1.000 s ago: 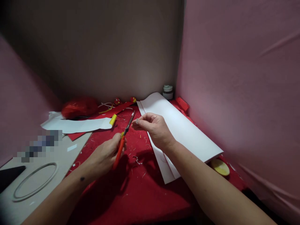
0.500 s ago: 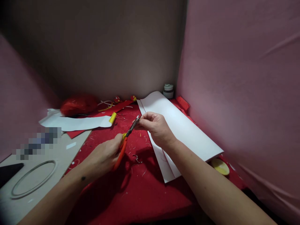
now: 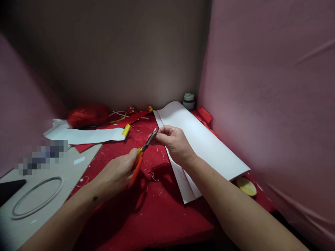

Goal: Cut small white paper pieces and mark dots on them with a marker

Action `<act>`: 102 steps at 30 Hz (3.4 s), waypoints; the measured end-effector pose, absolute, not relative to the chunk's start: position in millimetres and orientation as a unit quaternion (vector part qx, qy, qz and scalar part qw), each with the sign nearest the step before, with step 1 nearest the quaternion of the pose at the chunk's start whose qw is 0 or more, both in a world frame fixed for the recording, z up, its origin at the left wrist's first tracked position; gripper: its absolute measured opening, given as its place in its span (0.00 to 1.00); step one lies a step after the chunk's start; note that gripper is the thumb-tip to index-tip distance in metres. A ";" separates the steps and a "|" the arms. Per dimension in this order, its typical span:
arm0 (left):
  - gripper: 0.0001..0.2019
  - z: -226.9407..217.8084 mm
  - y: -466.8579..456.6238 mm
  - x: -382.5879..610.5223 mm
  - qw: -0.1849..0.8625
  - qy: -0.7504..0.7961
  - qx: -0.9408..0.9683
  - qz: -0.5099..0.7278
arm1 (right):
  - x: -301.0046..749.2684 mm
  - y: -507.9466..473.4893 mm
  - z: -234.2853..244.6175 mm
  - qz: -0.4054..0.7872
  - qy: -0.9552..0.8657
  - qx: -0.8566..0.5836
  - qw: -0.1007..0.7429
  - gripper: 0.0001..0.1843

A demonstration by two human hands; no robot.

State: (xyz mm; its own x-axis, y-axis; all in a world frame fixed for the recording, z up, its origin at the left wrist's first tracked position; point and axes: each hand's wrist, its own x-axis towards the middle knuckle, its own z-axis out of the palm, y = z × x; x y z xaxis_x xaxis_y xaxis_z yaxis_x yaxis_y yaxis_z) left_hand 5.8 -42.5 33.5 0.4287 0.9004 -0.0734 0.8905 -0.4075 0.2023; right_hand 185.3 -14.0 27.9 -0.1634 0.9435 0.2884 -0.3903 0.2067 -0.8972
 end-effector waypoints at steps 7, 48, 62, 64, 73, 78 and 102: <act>0.08 33.9 -41.7 6.5 0.104 0.535 0.838 0.021 | 184.8 -14.1 28.0 0.571 -0.510 -0.266 0.586 0.03; 0.04 29.9 -41.7 6.4 0.068 0.514 0.855 -0.010 | 174.3 -17.6 18.7 0.537 -0.487 -0.286 0.627 0.04; 0.04 28.7 -40.8 6.7 0.084 0.517 0.852 -0.006 | 172.6 -18.9 15.7 0.527 -0.481 -0.290 0.638 0.03; 0.04 27.6 -40.1 5.8 0.090 0.521 0.849 0.003 | 172.7 -18.8 16.0 0.528 -0.479 -0.289 0.639 0.03; 0.06 18.7 -36.8 3.4 0.183 0.499 0.840 0.107 | 173.1 -17.6 18.0 0.531 -0.468 -0.309 0.635 0.04; 0.11 21.9 -32.7 1.5 0.255 0.526 0.787 0.199 | 174.7 -19.9 21.9 0.543 -0.469 -0.341 0.608 0.04; 0.04 32.8 -41.7 8.5 0.132 0.558 0.818 0.047 | 174.4 -18.5 22.7 0.585 -0.393 -0.270 0.656 0.03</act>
